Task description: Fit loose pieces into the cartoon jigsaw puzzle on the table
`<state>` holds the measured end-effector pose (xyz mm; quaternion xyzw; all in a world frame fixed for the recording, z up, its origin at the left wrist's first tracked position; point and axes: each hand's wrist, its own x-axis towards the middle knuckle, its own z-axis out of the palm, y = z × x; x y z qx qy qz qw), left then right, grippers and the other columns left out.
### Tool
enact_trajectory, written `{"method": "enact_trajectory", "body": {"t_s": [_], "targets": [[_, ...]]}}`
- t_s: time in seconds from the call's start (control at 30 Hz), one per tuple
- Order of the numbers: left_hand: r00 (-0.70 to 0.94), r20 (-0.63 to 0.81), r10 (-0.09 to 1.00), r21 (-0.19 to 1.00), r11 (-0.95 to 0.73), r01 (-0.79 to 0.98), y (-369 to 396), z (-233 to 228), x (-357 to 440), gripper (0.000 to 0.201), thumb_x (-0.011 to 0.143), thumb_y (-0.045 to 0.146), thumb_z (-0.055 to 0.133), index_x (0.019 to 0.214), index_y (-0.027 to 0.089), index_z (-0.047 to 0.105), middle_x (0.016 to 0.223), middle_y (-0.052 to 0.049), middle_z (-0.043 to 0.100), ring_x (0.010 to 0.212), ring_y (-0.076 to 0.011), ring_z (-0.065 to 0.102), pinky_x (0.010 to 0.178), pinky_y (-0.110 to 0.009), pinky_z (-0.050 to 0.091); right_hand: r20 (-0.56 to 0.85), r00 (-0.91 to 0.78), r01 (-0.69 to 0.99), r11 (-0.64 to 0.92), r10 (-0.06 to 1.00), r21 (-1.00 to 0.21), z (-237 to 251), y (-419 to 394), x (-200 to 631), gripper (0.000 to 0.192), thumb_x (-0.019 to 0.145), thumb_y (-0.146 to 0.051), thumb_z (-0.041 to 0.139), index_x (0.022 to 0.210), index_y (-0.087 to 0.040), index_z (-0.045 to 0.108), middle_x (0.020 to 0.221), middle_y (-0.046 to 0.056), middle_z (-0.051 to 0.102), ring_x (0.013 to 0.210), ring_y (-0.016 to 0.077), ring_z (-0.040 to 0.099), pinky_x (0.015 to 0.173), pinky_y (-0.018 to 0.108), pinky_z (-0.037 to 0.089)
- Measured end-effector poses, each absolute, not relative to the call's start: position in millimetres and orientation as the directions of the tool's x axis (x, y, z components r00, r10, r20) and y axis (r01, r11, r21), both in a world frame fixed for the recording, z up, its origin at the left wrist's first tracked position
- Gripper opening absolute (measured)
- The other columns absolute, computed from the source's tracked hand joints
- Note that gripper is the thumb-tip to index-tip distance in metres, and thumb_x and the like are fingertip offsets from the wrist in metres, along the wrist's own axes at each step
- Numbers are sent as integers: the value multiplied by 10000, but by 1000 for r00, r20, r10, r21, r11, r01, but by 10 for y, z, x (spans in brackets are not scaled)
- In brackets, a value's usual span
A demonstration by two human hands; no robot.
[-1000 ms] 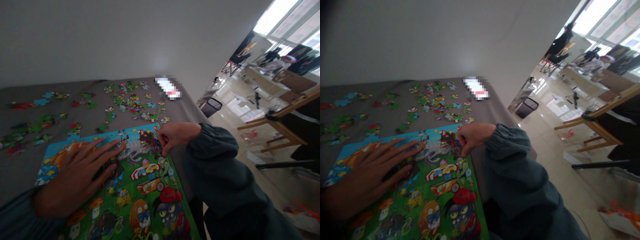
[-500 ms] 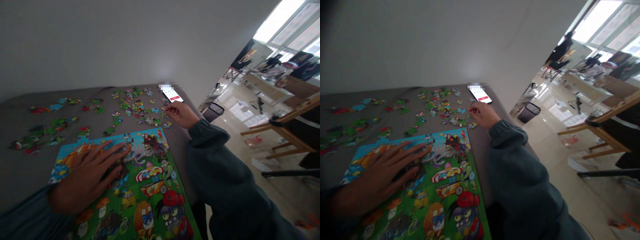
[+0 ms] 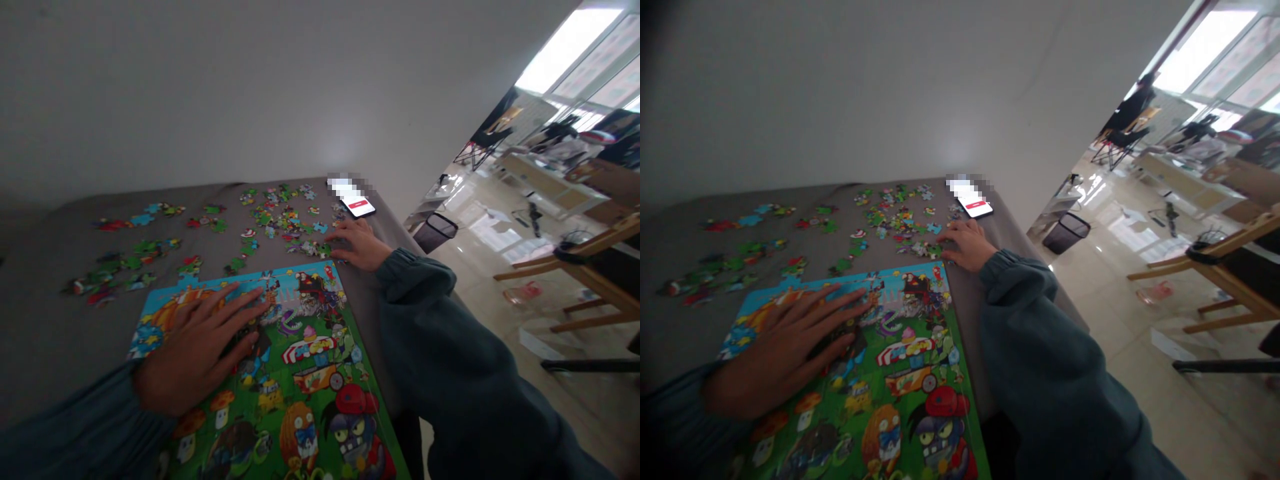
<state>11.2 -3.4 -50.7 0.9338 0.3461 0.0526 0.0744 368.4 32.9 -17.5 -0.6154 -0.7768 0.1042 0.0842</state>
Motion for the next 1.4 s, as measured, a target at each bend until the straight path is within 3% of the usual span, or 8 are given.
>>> {"method": "enact_trajectory", "body": {"t_s": [0.13, 0.3, 0.53, 0.7, 0.87, 1.1, 1.3, 1.4], "targets": [[754, 41, 656, 190, -746, 638, -37, -484, 121, 492, 998, 519, 342, 1472, 435, 444, 1521, 48, 493, 1424, -391, 384, 1117, -704, 266, 59, -258, 919, 263, 964, -292, -191, 319, 3620, 358, 937, -300, 585, 1280, -230, 660, 1327, 112, 583, 1197, 304, 450, 1023, 458, 337], [747, 31, 664, 197, -737, 647, -34, -507, 126, 490, 998, 545, 341, 1465, 444, 450, 1526, 50, 489, 1433, -379, 373, 1125, -670, 269, 205, -266, 908, 316, 942, -275, -319, 357, 3378, 431, 989, -408, 506, 1365, -226, 611, 1336, 125, 564, 1196, 304, 429, 1026, 458, 334], [744, 21, 668, 227, -728, 647, -24, -532, 110, 498, 994, 598, 319, 1462, 473, 436, 1538, 78, 467, 1434, -395, 360, 1111, -681, 265, 181, -306, 907, 344, 935, -243, -445, 473, 3278, 412, 957, -437, 585, 1325, -263, 647, 1303, 96, 591, 1192, 318, 423, 998, 482, 358], [745, 44, 665, 231, -732, 640, -33, -543, 112, 497, 999, 594, 314, 1480, 496, 387, 1539, 87, 464, 1428, -392, 368, 1103, -693, 257, 225, -347, 877, 400, 910, -264, -441, 468, 3300, 495, 953, -395, 599, 1433, -285, 542, 1305, 89, 599, 1187, 301, 448, 1015, 483, 363], [744, 42, 667, 237, -730, 641, -41, -530, 131, 496, 999, 602, 306, 1477, 501, 386, 1531, 90, 474, 1435, -385, 363, 1110, -684, 261, 207, -389, 856, 436, 898, -280, -433, 464, 3307, 306, 957, -399, 596, 1200, -257, 718, 1281, 70, 633, 1214, 295, 457, 1041, 493, 344], [738, 32, 674, 240, -722, 649, -55, -512, 145, 483, 1008, 579, 291, 1450, 466, 452, 1532, 86, 474, 1428, -377, 379, 1114, -684, 267, 201, -343, 894, 385, 917, -231, -441, 475, 3196, 447, 951, -515, 562, 1274, -231, 684, 1374, 101, 573, 1285, 345, 393, 1054, 552, 345], [744, 19, 668, 234, -726, 646, -48, -499, 145, 495, 1005, 572, 310, 1471, 457, 427, 1540, 76, 464, 1433, -388, 368, 1106, -692, 276, 150, -427, 883, 447, 892, -145, -436, 508, 3037, 445, 1020, -284, 433, 1432, -431, 517, 1525, 46, 384, 1361, 336, 314, 1068, 565, 331], [744, 35, 667, 224, -731, 645, -45, -508, 135, 491, 1004, 569, 319, 1475, 468, 416, 1538, 79, 467, 1432, -382, 372, 1124, -683, 256, 188, -423, 881, 451, 886, -141, -420, 504, 3028, 457, 1014, -230, 422, 1410, -421, 545, 1492, 47, 414, 1346, 316, 319, 1076, 539, 323]]}}
